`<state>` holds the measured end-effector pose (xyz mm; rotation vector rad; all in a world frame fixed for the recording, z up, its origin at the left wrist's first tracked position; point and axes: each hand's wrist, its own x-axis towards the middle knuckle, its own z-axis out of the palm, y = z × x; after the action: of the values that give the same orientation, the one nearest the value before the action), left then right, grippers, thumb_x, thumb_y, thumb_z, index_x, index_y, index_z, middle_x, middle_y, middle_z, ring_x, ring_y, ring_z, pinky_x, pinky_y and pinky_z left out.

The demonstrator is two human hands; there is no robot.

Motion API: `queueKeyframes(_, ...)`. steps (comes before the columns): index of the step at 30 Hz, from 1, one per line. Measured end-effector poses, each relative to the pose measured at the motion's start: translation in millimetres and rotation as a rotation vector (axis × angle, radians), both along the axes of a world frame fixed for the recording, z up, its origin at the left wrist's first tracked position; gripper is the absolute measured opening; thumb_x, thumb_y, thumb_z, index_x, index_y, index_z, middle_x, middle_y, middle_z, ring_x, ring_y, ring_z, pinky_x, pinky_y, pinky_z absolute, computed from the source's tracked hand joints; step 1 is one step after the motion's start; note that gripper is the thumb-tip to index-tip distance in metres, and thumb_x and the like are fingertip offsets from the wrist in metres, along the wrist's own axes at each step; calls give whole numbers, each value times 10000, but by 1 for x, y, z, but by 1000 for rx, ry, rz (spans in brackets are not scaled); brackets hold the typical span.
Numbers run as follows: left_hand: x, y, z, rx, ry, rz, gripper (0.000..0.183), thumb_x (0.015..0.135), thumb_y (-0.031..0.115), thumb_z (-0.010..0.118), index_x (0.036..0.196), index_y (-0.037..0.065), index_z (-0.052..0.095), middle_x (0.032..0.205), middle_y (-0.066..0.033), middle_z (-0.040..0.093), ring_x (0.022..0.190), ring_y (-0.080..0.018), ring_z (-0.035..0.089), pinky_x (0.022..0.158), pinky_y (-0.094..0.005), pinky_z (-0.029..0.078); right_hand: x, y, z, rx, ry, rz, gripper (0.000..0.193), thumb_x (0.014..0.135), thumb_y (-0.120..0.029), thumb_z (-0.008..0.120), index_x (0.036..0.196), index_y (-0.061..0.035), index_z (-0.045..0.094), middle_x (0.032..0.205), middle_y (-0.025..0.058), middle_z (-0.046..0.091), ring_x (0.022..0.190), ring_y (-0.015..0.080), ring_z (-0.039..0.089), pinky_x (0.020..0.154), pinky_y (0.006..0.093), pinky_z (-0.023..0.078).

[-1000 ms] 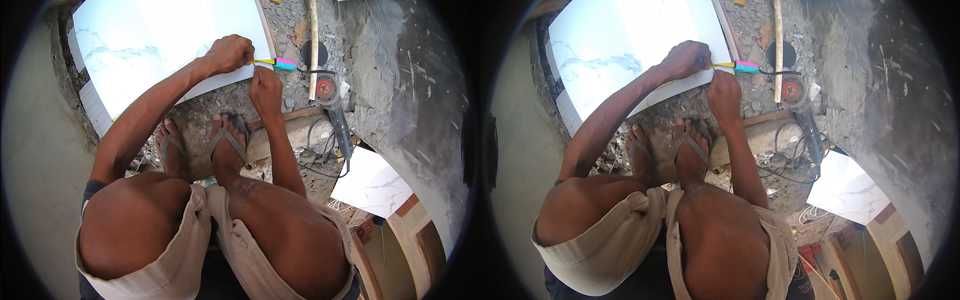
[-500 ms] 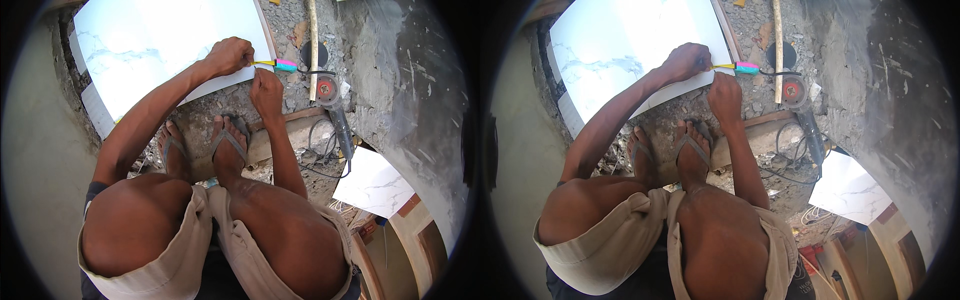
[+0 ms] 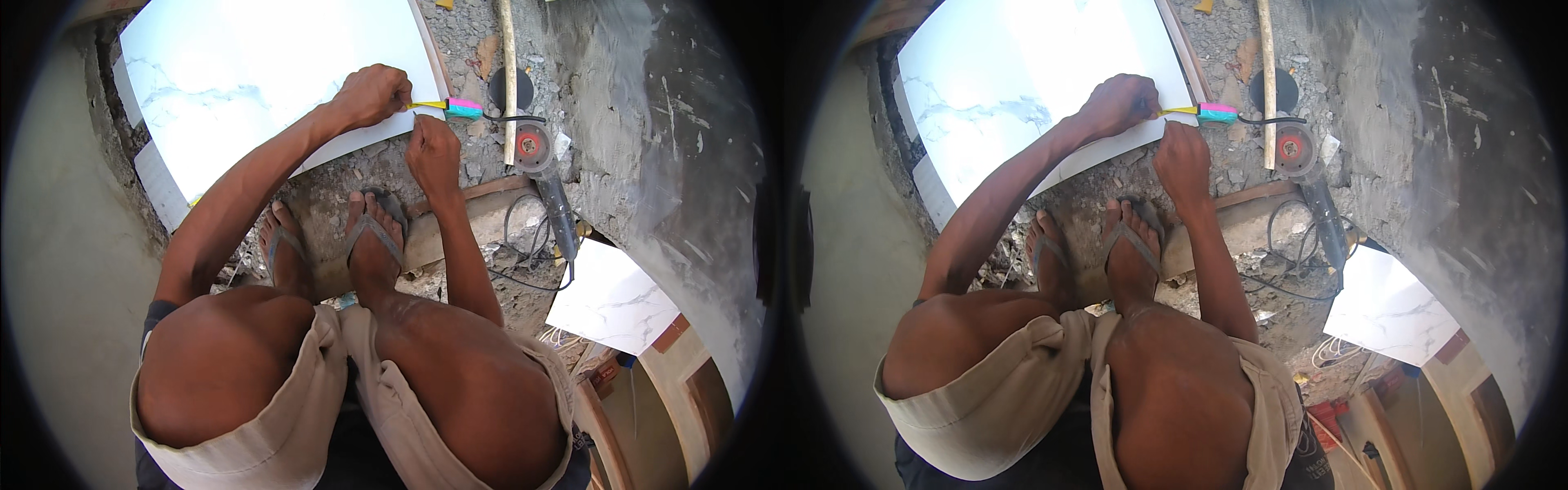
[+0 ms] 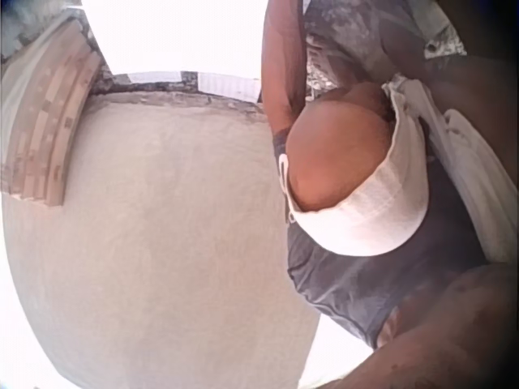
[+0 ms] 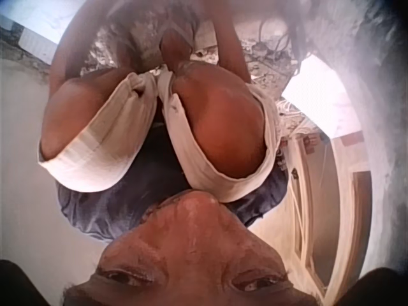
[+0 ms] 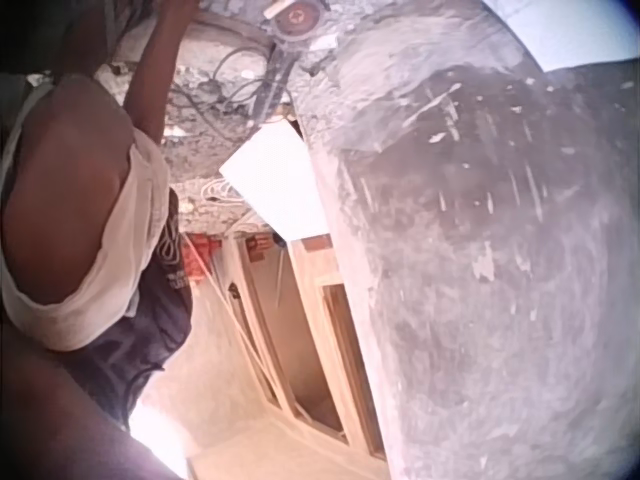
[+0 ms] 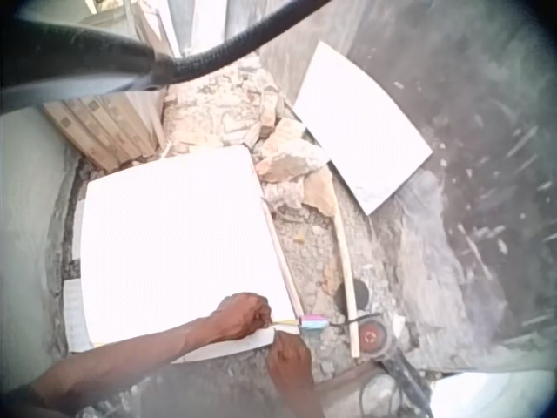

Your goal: The person measures a large white marble-patterned tile with a tape measure and marks it with a pencil. They use a wooden straightedge to draw a straight line across the tile. Another person is visible in the background handling a similar tile.

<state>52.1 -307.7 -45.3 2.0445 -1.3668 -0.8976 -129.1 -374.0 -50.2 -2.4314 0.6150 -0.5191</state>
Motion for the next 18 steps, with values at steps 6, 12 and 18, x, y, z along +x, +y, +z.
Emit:
queueKeyframes(6, 0, 2, 0, -43, -2, 2, 112, 811, 102, 744, 921, 101, 767, 909, -102, 756, 890, -308, 718, 773, -434, 562, -5, 7, 1, 81, 20, -51, 65, 887, 0, 560, 827, 19, 579, 758, 220, 598, 749, 411, 610, 664, 505, 483)
queueKeyframes(12, -3, 0, 4, 24, 37, -7, 70, 843, 131, 721, 896, 100, 755, 961, -92, 719, 941, -316, 678, 829, -438, 537, -12, -6, 6, 51, 173, -46, 69, 895, -33, 592, 903, 2, 651, 777, 198, 636, 754, 399, 624, 697, 513, 491)
queueKeyframes(18, -16, 10, 7, -91, -163, -38, 91, 912, 140, 646, 924, 86, 718, 953, -85, 679, 991, -292, 636, 861, -429, 527, -37, -68, 67, -164, 143, -52, 102, 817, -78, 725, 911, -58, 757, 1258, 172, 612, 1202, 339, 552, 988, 485, 436)
